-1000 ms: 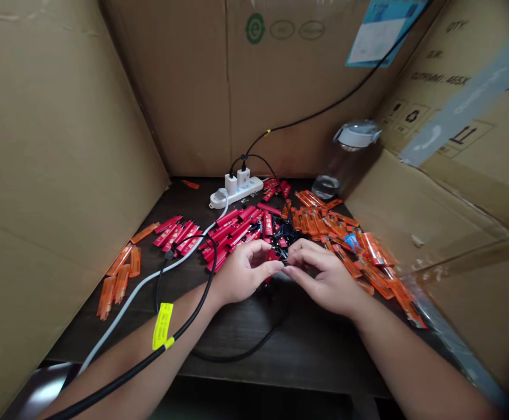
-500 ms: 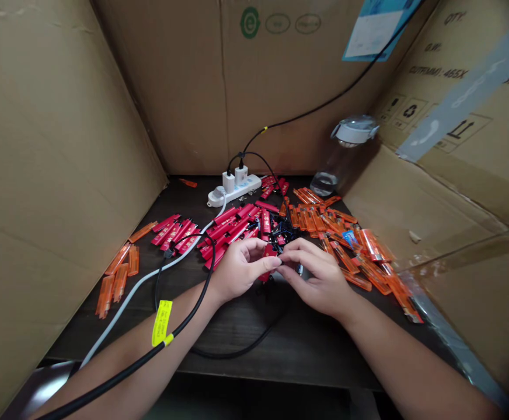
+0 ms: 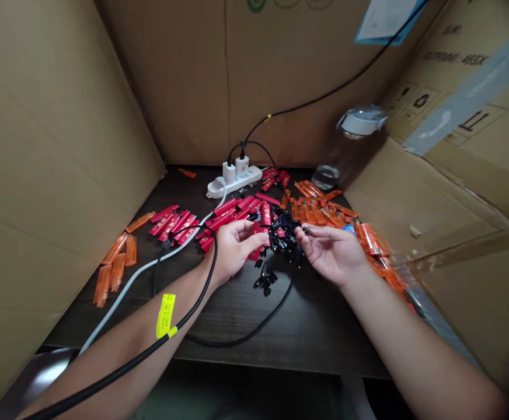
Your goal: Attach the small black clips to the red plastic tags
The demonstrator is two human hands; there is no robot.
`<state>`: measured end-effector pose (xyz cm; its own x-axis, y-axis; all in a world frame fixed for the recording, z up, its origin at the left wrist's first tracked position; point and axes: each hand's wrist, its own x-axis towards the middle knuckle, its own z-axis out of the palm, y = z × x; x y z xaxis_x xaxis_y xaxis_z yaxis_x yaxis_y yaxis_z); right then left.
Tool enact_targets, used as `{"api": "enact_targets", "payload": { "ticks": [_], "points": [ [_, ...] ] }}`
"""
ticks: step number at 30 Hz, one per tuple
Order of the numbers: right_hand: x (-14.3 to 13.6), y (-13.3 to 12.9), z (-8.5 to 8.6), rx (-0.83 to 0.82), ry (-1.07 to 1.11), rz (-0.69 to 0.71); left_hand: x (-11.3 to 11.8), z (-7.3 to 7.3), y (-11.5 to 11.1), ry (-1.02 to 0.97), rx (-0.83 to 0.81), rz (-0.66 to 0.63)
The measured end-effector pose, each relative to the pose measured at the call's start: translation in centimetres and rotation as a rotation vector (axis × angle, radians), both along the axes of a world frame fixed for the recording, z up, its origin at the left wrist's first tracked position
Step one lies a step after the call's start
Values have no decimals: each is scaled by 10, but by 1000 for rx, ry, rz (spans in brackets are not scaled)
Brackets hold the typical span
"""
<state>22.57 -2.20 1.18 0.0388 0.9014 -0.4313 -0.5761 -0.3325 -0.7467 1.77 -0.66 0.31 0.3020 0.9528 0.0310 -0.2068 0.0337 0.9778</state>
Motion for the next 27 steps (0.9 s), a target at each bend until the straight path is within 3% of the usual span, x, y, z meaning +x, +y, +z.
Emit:
{"api": "enact_targets", "payload": {
  "ticks": [3, 7, 10, 13, 15, 21, 27],
  "points": [
    [7, 5, -1, 18, -35, -4, -1, -4, 3, -7, 35, 23],
    [9, 3, -2, 147, -274, 62, -2, -5, 5, 17, 45, 46],
    [6, -2, -4, 268, -733, 189, -2, -5, 5, 25, 47, 53],
    [1, -8, -8, 359, -1250, 472, -2, -5, 5, 36, 49, 64],
    [-1, -12, -12, 381, -1436, 593, -2, -6, 5, 41, 54, 63],
    [-5, -14, -19, 385, -1738, 601, -1, -9, 6, 45, 77, 44],
    [-11, -15, -17, 354, -1857, 622, 1, -6, 2, 97, 74, 25]
  ]
}}
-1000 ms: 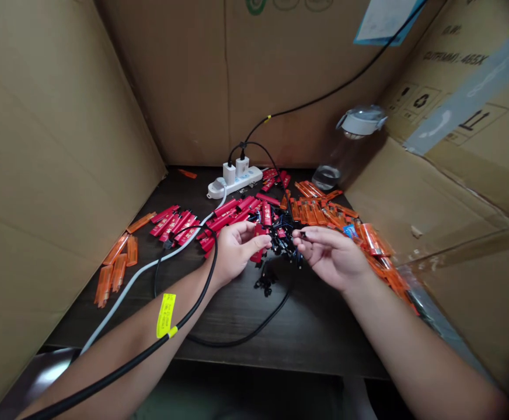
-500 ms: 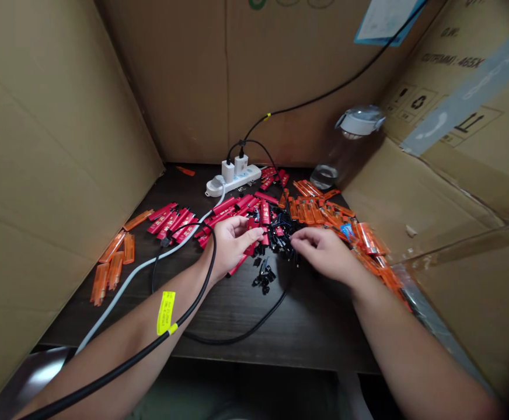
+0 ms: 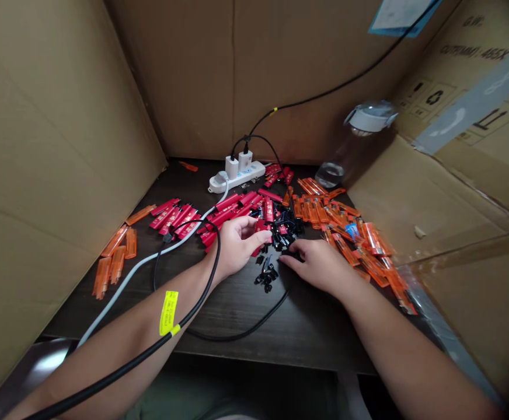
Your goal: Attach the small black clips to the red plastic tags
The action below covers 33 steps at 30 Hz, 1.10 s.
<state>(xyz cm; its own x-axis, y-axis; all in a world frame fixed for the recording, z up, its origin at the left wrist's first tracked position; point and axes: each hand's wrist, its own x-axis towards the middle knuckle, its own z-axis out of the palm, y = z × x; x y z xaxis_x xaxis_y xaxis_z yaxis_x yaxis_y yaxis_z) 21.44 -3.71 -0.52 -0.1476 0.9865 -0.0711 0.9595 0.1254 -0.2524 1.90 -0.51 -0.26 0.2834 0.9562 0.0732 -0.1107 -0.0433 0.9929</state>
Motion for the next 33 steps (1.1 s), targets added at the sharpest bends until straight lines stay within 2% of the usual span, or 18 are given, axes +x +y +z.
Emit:
{"api": "enact_targets", "payload": {
  "ticks": [7, 18, 23, 26, 29, 33],
  "points": [
    [-2, -1, 1, -1, 19, 13, 2, 5, -5, 130, 65, -61],
    [-11, -2, -4, 36, -46, -82, 3, 5, -7, 185, 92, -74],
    [-7, -1, -4, 82, 18, -56, 3, 4, -6, 203, 97, -73],
    [0, -2, 0, 161, 217, 14, 3, 4, -6, 181, 98, -94],
    [2, -5, 5, 294, 415, 153, 3, 4, -8, 147, 53, -179],
    [-2, -11, 6, 435, 416, 380, 2, 6, -11, 141, 3, -233]
  ]
}}
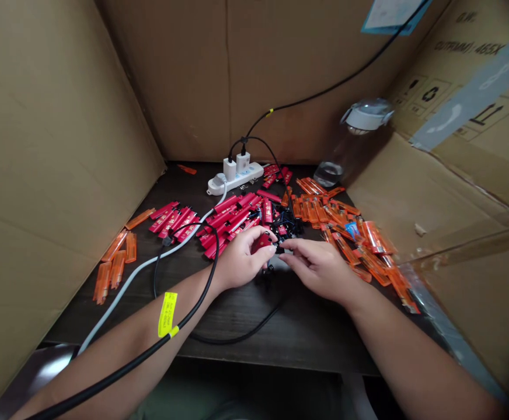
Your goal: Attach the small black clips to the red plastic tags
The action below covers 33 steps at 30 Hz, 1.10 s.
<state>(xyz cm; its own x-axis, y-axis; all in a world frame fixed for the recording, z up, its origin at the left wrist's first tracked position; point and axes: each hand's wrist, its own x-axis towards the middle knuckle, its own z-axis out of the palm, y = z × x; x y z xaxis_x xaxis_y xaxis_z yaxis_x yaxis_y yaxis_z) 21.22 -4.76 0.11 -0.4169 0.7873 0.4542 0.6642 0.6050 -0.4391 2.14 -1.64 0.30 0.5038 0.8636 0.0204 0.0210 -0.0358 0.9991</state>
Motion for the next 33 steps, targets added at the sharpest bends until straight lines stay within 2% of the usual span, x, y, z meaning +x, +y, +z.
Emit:
{"api": "enact_targets", "payload": {
  "ticks": [4, 8, 13, 17, 20, 23, 26, 33],
  "points": [
    [-3, -2, -2, 76, -3, 60, 0, 0, 0, 5, 13, -15],
    [-6, -3, -2, 80, 66, 34, -1, -3, 1, -19, -60, -17],
    [-10, -6, 2, -157, 265, -44, -2, -2, -1, -84, -96, -1],
    [-11, -7, 5, -300, 403, -44, -2, 1, -3, -102, -45, -7],
    [-11, -7, 4, -299, 484, -66, -2, 0, -4, -55, 94, 35],
    [-11, -7, 1, -199, 489, -138, -2, -5, -5, 67, 366, 116],
    [-12, -8, -1, -85, 404, -141, -1, -10, -5, 166, 595, 129],
    [-13, -8, -1, 20, 287, -37, -1, -14, -5, 199, 793, 89]
  ]
}}
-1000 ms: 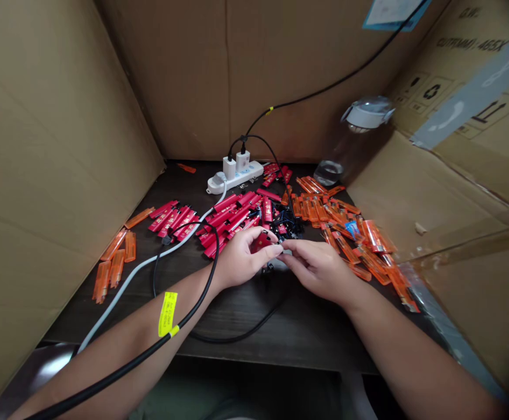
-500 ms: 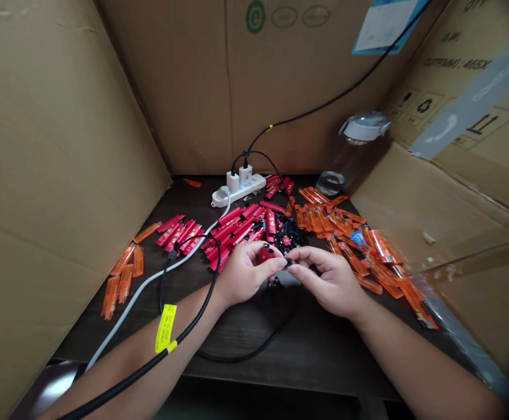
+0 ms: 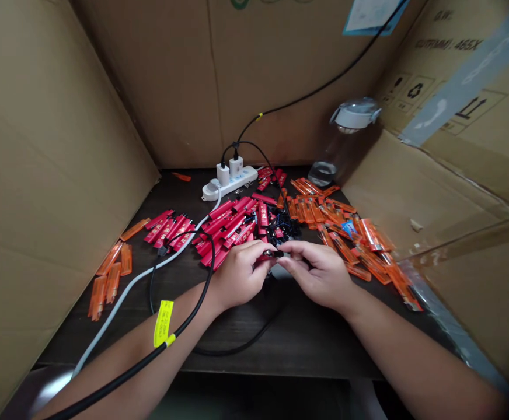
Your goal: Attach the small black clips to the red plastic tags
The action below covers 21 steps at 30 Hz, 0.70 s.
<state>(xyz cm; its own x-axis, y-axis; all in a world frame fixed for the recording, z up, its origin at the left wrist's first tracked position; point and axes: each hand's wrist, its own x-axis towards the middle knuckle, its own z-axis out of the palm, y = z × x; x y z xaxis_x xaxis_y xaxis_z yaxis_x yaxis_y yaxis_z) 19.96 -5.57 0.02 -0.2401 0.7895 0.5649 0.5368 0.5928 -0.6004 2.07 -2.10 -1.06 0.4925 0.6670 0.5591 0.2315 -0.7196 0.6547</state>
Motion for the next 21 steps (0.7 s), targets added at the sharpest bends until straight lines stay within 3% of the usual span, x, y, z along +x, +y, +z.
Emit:
{"api": "enact_targets", "payload": {
  "ticks": [21],
  "points": [
    [0, -2, 0, -130, 28, -12, 1, 1, -2, 86, -114, -66]
  ]
}}
